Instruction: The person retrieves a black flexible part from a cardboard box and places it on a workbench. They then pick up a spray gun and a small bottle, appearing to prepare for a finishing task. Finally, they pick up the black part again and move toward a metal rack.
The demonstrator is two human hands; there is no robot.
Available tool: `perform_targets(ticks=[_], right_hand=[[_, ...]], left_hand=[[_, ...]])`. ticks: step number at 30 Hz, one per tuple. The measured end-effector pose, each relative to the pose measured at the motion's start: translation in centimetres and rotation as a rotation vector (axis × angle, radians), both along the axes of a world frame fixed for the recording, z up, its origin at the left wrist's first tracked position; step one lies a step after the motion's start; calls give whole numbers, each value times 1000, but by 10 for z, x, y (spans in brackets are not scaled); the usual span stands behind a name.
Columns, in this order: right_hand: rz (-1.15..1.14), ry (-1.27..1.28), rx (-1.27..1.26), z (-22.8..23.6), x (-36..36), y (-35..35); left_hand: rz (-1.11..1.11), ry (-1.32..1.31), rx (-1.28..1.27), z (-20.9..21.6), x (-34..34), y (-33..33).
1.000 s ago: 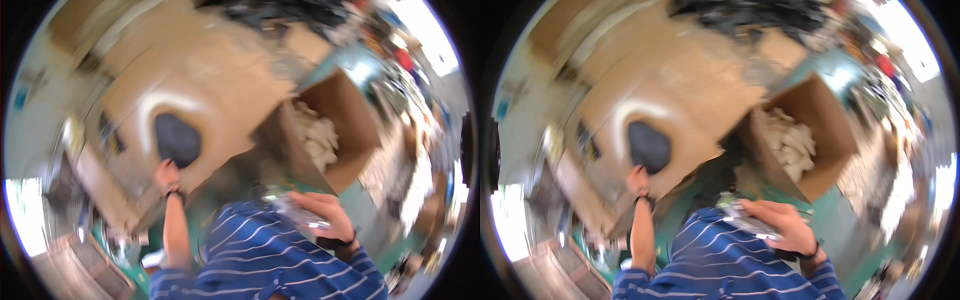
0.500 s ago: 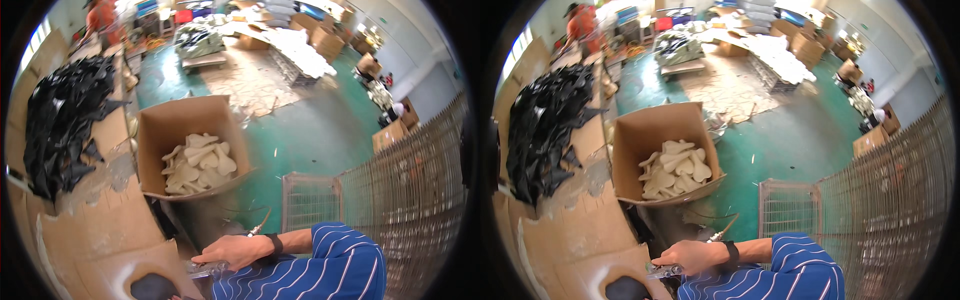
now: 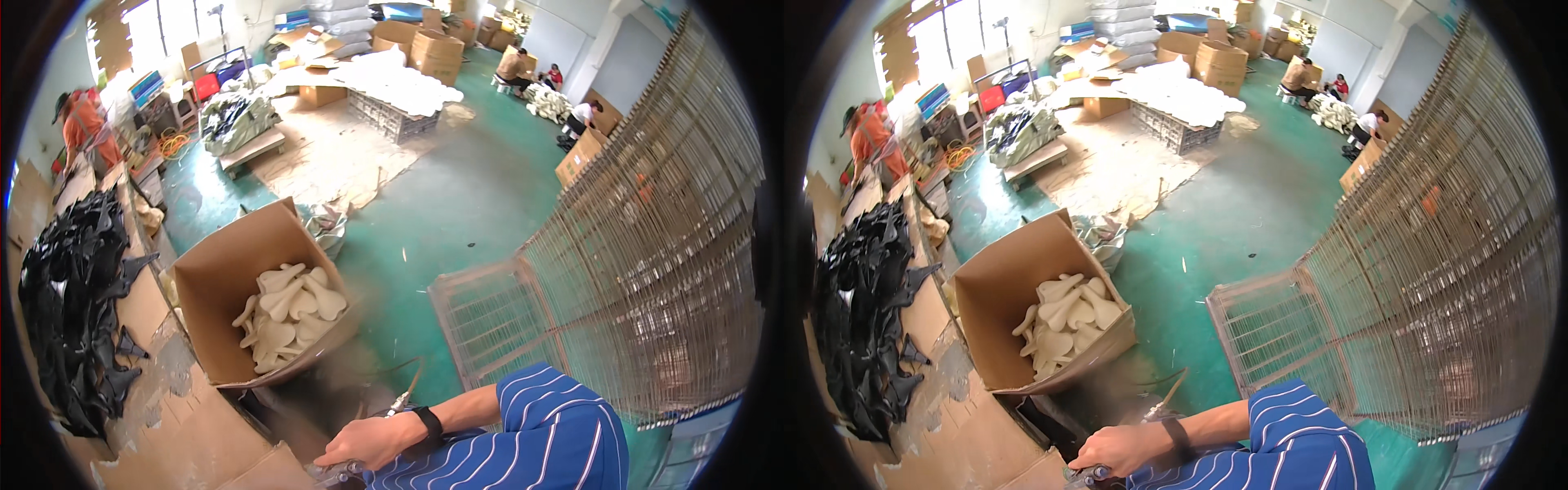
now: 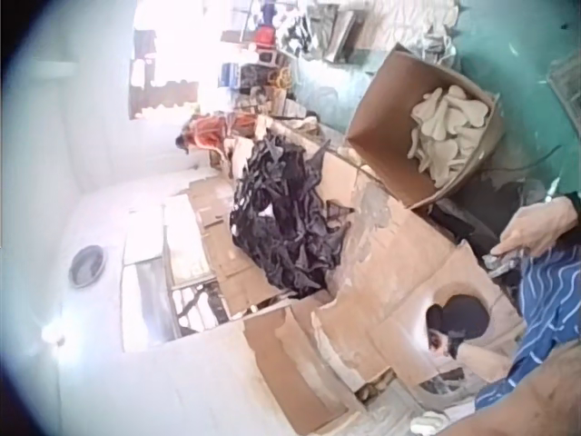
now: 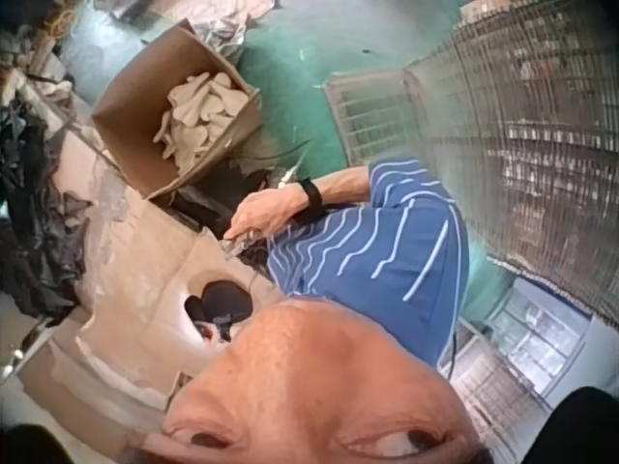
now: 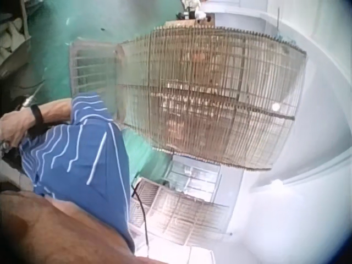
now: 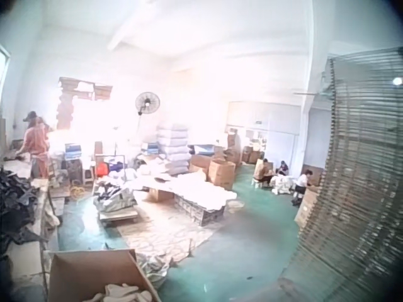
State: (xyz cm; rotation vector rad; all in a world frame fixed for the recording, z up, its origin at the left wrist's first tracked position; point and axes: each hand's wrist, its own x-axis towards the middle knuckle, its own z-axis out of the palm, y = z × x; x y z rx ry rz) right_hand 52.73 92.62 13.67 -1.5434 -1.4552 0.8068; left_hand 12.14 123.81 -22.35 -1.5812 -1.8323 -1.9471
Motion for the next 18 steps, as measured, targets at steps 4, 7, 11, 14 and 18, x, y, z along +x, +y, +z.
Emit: perform_targets(ticks=[4, 7, 11, 14, 18], right_hand=[[1, -50, 35, -6, -8, -10], [2, -36, 17, -4, -10, -16], [-4, 3, -21, 4, -18, -24], [44, 0, -32, 5, -27, -28], [107, -40, 133, 20, -35, -42]], left_hand=[[-53, 59, 94, 52, 22, 10], [-72, 95, 187, 101, 22, 16], [-68, 143, 302, 164, -5, 22], [-56, 179, 374, 200, -34, 21], [-15, 222, 455, 231, -70, -1]])
